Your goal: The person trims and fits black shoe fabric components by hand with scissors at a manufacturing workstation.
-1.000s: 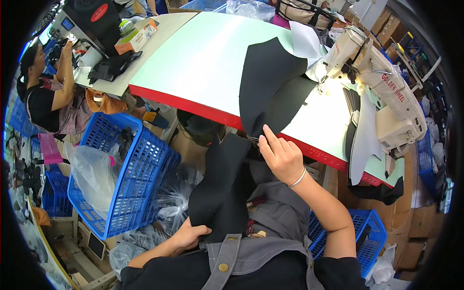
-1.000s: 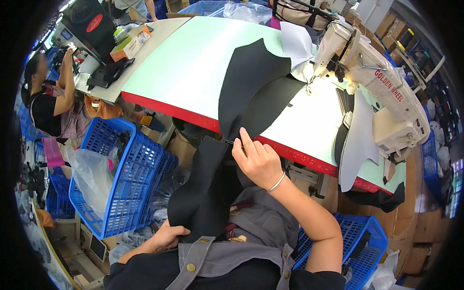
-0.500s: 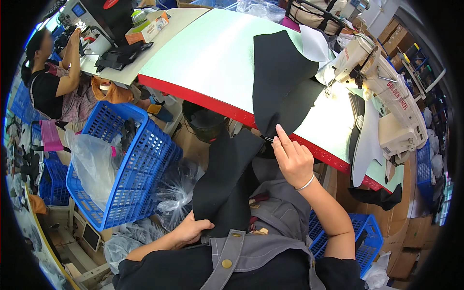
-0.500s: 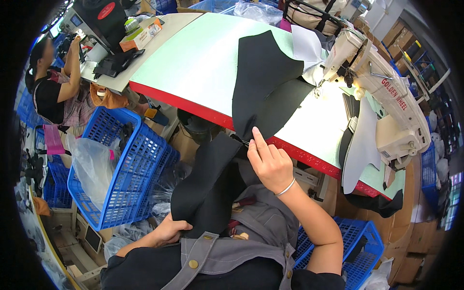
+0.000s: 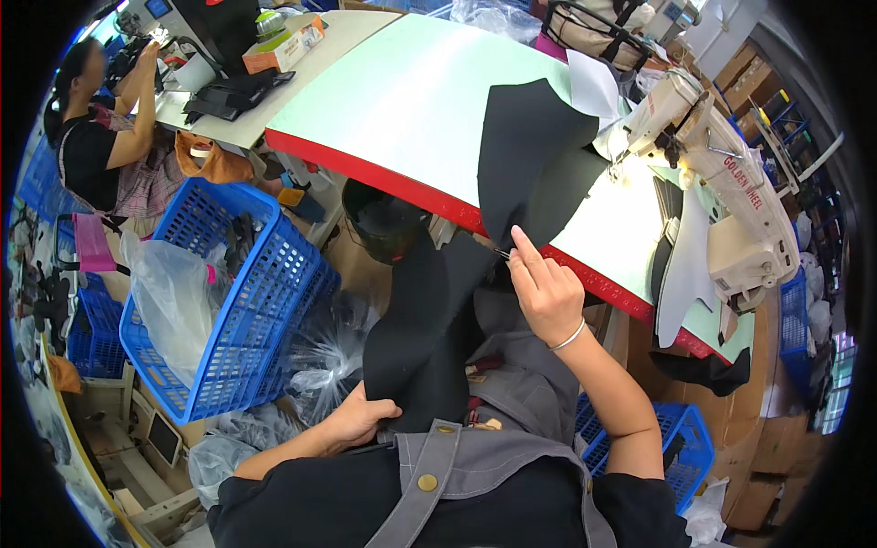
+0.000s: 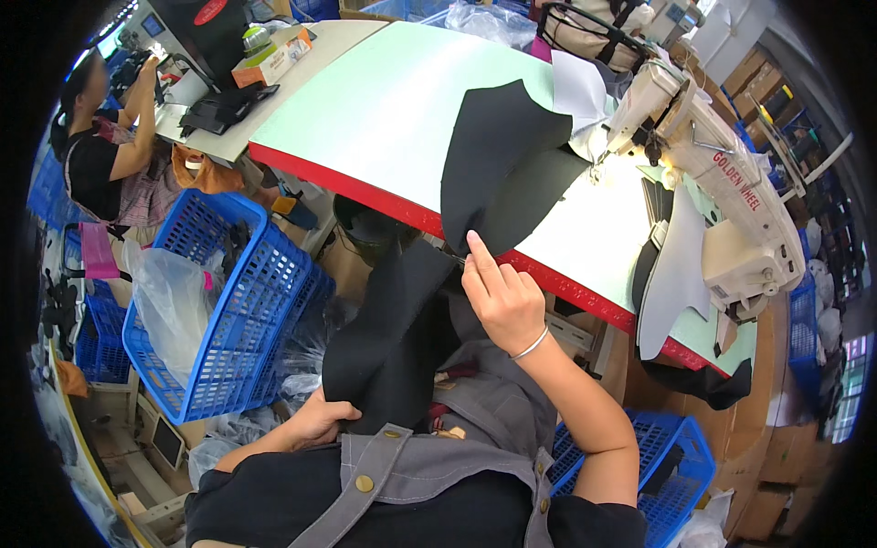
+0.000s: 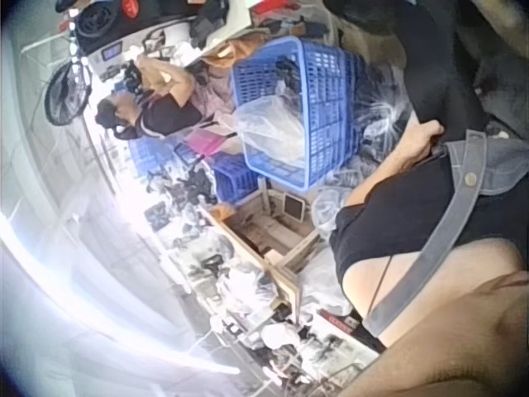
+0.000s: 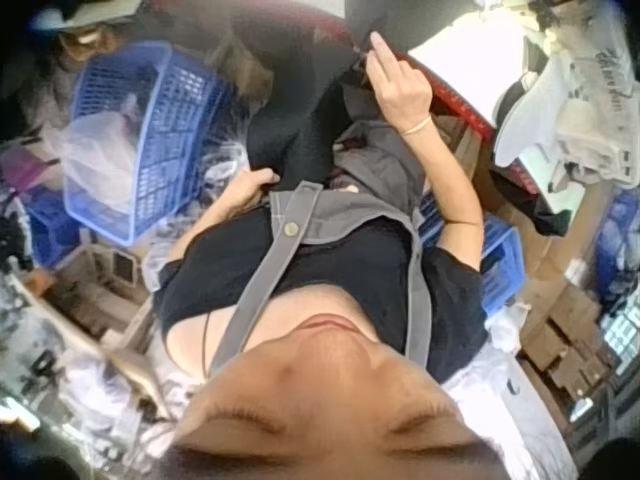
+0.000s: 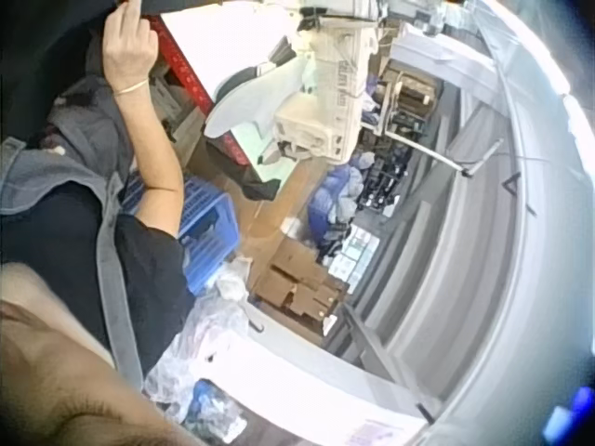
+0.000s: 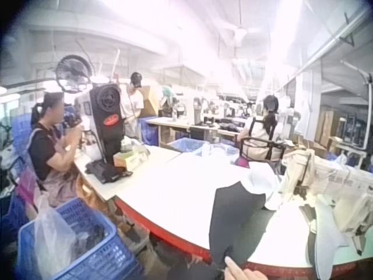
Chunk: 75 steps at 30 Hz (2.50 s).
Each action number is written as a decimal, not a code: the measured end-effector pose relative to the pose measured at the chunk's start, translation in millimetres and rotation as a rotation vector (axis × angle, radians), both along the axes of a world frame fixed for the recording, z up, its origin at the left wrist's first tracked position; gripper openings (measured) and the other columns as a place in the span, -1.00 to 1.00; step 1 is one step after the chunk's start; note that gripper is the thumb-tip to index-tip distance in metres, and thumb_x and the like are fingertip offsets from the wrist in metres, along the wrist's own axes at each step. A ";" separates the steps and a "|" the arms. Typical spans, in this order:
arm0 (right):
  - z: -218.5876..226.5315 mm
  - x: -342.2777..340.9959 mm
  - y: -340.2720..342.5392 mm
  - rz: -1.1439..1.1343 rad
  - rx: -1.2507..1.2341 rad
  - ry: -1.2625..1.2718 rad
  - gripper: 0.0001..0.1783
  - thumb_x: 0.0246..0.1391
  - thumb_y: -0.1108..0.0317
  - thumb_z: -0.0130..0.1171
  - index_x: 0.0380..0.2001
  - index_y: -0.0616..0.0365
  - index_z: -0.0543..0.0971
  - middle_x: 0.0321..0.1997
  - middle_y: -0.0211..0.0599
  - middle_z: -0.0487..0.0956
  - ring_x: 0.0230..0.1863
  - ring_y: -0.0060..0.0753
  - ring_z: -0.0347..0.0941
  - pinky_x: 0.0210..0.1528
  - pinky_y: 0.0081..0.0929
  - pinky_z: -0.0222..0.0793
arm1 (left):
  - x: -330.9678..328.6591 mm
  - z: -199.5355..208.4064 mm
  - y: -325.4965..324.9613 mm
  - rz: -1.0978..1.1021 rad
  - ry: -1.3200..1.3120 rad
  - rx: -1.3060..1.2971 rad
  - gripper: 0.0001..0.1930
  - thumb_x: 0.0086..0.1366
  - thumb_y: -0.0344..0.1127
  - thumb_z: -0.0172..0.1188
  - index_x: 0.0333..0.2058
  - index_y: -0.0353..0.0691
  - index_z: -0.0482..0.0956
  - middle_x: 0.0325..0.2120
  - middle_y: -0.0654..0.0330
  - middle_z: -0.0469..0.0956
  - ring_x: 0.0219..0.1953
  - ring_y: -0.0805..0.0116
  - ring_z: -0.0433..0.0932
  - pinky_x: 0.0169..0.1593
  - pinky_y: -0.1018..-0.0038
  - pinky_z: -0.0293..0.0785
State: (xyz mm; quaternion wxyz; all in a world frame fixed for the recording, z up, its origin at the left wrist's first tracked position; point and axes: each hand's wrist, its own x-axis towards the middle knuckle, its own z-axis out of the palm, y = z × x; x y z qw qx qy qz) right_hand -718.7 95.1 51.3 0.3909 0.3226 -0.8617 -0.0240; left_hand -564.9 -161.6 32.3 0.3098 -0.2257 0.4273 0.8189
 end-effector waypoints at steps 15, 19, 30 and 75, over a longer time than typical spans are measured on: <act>-3.1 -52.7 17.8 -0.098 -0.103 -0.390 -0.59 -0.20 0.35 0.28 -0.22 0.18 0.43 -0.05 -0.12 0.51 -0.49 -0.26 0.52 -0.47 -0.39 0.46 | -9.3 2.7 -12.2 0.155 0.084 0.067 -0.39 -0.11 -0.74 -0.04 0.03 -0.35 0.30 -0.04 0.03 0.39 0.00 0.16 0.43 0.06 0.30 0.38; 12.4 -63.3 -6.3 0.008 -0.169 -0.209 -0.93 -0.13 0.44 0.13 -0.51 0.14 0.46 -0.51 -0.29 0.54 -0.52 -0.29 0.49 -0.48 -0.39 0.42 | -14.6 3.8 -12.3 0.181 0.122 0.085 -0.44 -0.11 -0.73 -0.05 -0.01 -0.39 0.33 -0.07 0.03 0.42 -0.02 0.15 0.45 0.07 0.27 0.38; 3.1 81.9 -105.7 0.476 -0.432 -0.730 -0.82 -0.14 0.44 0.15 -0.37 0.16 0.52 -0.57 -0.40 0.50 -0.57 -0.48 0.46 -0.55 -0.57 0.36 | -21.0 -13.3 -17.8 0.052 0.194 0.331 -0.48 0.29 0.15 -0.06 -0.11 -0.24 0.44 -0.19 0.20 0.49 -0.11 0.35 0.48 0.04 0.31 0.37; -8.6 1.6 -38.4 0.166 0.031 -0.006 -0.82 -0.15 0.42 0.17 -0.38 0.16 0.54 -0.42 -0.44 0.42 -0.53 -0.58 0.30 -0.59 -0.61 0.07 | 18.9 -36.6 -15.7 0.092 0.028 -0.061 -0.35 -0.11 -0.77 -0.02 0.06 -0.29 0.29 -0.02 0.10 0.39 0.03 0.24 0.40 0.06 0.38 0.35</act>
